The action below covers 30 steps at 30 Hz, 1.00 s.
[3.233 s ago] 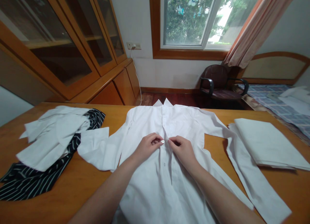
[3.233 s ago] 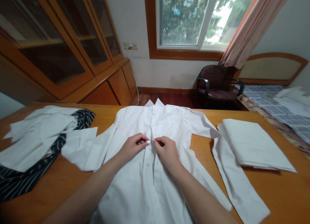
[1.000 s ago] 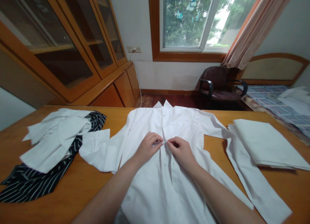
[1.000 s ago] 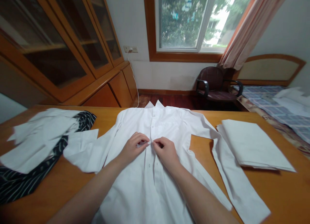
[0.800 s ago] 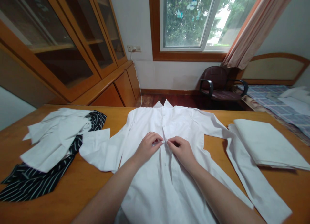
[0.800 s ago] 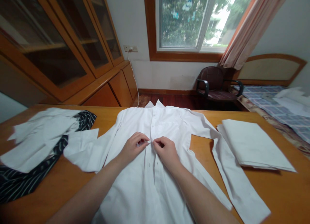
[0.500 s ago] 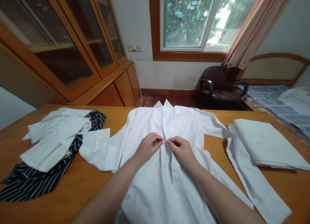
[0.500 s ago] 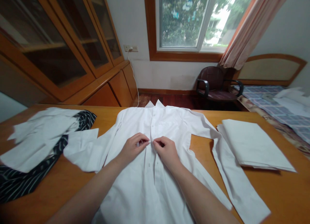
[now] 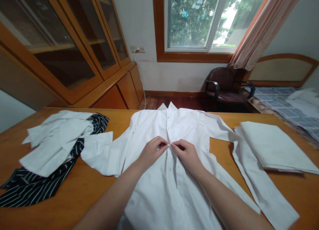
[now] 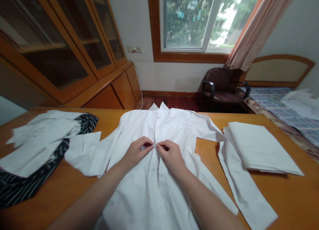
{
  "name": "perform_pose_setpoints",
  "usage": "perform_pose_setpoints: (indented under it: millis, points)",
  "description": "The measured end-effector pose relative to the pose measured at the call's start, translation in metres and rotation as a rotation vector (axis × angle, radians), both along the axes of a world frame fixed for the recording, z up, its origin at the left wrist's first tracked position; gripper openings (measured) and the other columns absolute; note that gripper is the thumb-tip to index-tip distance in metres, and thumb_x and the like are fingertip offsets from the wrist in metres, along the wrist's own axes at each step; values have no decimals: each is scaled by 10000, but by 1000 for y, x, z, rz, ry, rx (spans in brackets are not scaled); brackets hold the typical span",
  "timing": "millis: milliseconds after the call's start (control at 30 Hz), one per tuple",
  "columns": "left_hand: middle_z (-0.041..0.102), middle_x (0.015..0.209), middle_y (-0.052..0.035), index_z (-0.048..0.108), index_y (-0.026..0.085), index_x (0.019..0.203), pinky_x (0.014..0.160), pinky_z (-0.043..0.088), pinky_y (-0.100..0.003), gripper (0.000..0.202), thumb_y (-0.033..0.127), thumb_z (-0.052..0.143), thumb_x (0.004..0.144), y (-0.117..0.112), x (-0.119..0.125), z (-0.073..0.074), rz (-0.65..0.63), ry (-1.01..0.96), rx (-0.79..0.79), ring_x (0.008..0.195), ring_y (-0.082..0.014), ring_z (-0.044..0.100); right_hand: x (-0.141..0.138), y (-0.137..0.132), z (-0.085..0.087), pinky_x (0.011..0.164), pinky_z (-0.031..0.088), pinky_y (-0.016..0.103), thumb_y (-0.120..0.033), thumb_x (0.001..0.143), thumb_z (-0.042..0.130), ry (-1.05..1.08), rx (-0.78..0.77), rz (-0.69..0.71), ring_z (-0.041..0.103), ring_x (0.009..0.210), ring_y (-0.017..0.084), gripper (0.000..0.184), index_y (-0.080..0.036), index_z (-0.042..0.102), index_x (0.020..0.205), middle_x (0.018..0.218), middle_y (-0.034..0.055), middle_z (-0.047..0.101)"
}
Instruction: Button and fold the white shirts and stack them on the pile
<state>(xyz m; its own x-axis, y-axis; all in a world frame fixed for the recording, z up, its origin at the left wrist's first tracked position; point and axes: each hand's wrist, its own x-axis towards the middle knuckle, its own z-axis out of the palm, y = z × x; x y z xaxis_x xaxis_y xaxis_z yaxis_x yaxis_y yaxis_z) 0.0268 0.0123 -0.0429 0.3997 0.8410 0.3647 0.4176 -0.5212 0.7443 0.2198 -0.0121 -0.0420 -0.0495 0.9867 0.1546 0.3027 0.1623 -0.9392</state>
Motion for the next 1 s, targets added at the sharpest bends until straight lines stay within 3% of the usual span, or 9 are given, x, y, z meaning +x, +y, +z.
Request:
perform_pose_setpoints:
  millis: [367, 1000]
  points:
    - [653, 829, -12, 658, 186, 896, 711, 494, -256, 49, 217, 647, 932, -1, 2, 4, -2, 45, 77, 777, -145, 618, -1, 0, 1, 693, 455, 292, -269, 862, 631, -41, 29, 5, 629, 721, 183, 161, -206, 765, 800, 755, 32, 716]
    - [704, 841, -35, 653, 197, 811, 720, 507, -293, 113, 162, 650, 918, 3, 0, -5, -38, -9, 185, 806, -168, 644, 0, 1, -3, 686, 468, 289, -275, 854, 634, -48, 3, 20, 645, 726, 186, 157, -202, 762, 799, 770, 36, 736]
